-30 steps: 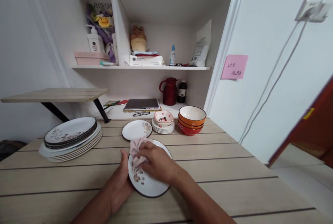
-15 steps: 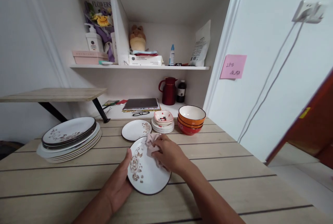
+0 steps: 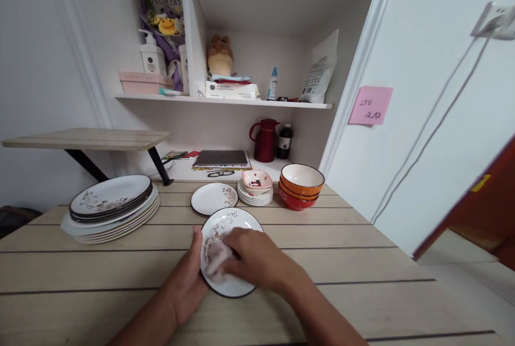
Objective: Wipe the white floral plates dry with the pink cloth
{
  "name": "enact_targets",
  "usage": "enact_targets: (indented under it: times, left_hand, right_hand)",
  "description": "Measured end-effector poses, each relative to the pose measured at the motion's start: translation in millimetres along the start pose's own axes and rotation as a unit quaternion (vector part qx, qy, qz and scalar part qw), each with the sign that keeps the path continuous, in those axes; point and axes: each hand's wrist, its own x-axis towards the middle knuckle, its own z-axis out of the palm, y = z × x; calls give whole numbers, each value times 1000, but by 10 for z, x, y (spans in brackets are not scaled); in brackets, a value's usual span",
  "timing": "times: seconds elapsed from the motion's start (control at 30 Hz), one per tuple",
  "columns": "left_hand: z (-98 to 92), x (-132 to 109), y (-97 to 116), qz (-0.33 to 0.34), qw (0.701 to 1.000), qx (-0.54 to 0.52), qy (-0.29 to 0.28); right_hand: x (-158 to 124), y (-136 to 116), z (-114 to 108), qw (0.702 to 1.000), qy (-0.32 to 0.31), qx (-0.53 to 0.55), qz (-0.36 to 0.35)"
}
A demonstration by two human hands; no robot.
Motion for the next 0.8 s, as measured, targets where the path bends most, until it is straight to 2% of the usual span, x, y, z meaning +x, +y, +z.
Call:
enact_targets:
  times: [0.1,0.2,0.27,0.37,0.47,0.53,0.6,0.63,0.7,0.8]
  left_hand:
    - [6,14,-5,-5,1000,-7,1]
    - [0,38,-18,-1,1000,1,-12]
    - [-14,55,-30,10,1000,14,-18]
    - [-40,72,-45,22,999,20,-12]
    - [-51,64,-51,24,1000,15,4]
    - [-49,47,-47,20,1000,14,3]
    - [-43,27,-37,13,1000,13,-11]
    - [-38,18,-30,10,1000,12,-20]
    - [-27,5,-15,4,1000,12,-23]
    - [-12,5,-4,3,1000,17,-2]
  right_hand:
    - [143,-29,170,994,102,1,44]
    - [194,90,181,983,145,-39,103]
    - [158,220,107,976,146,-74,144]
    - [30,393,-42,974,99,-110,174]
    - [-111,431,-162,985,18,-108,131]
    - [-165,361,-193,993,-43,-85,69]
    - [-161,237,-169,996,-78,-47,10]
    - [-137,167,-136,997,-79,-24,-10]
    - [-51,48,-41,998,-40,24,-34]
    - [98,1,95,997,60,54,-1]
